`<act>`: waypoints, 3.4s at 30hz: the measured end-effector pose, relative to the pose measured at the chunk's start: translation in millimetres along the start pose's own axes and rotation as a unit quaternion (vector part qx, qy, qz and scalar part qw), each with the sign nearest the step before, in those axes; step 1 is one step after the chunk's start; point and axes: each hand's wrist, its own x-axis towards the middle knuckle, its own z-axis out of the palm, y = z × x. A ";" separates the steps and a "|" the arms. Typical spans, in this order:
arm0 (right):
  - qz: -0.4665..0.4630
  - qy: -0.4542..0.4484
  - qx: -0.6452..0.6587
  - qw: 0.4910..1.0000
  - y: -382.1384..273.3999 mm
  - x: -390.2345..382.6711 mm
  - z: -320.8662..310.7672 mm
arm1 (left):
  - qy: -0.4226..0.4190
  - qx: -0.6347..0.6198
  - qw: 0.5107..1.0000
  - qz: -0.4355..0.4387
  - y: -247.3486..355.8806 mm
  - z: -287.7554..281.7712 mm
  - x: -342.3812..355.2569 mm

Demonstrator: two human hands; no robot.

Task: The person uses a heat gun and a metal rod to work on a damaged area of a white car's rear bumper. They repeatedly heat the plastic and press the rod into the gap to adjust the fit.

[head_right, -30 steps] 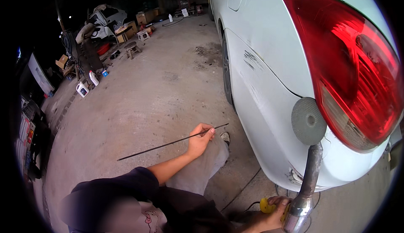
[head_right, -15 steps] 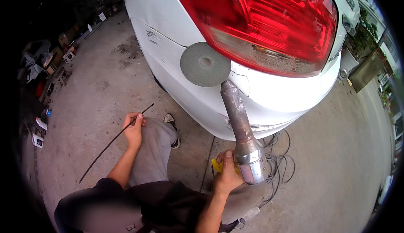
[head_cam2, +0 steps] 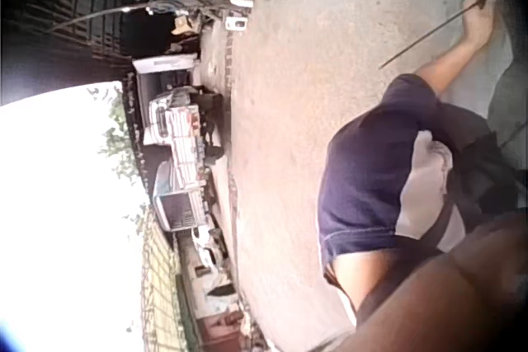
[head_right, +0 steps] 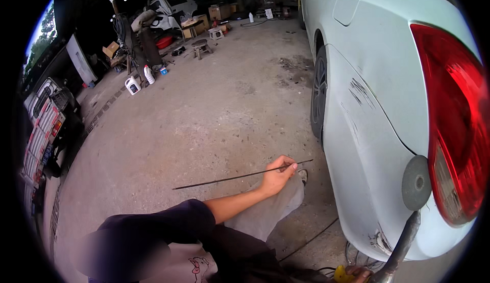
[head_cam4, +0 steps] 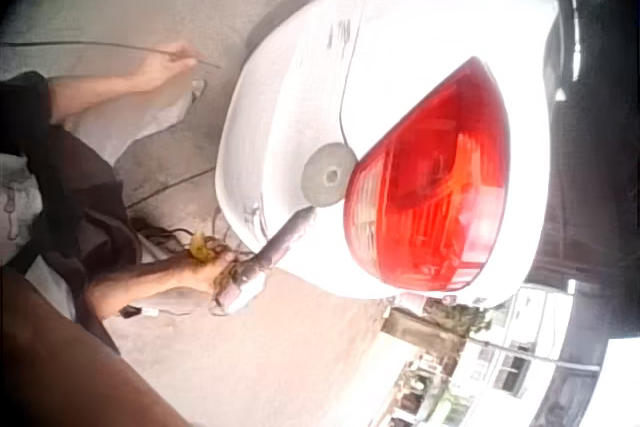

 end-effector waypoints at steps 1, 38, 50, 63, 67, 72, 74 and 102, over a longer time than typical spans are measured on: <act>0.000 0.005 0.015 1.000 -6.9 -0.1 4.6 | -0.001 0.035 0.999 0.026 -0.2 2.9 1.1; 0.026 -0.076 0.018 0.997 10.2 -0.7 -38.7 | -0.003 0.059 0.998 0.030 24.8 -16.1 0.2; 0.263 -0.085 0.228 0.934 54.1 -50.8 -36.2 | -0.140 0.098 0.944 0.281 171.1 67.5 -21.6; 0.000 -0.174 0.126 0.977 63.6 -9.5 -15.6 | -0.105 0.259 0.792 0.542 201.3 122.6 -50.3; 0.007 -0.122 0.206 0.971 69.9 -9.2 -9.8 | -0.088 0.318 0.773 0.542 206.3 133.3 -51.8; -0.013 -0.143 0.160 0.977 69.6 -7.3 -9.9 | -0.103 0.350 0.736 0.570 202.8 136.2 -42.3; -0.034 -0.158 0.099 0.982 54.6 8.4 -18.2 | -0.112 0.354 0.729 0.575 205.1 142.3 -39.9; -0.044 -0.168 0.044 0.984 76.1 -20.8 -6.5 | -0.156 0.408 0.633 0.639 201.6 157.7 -39.2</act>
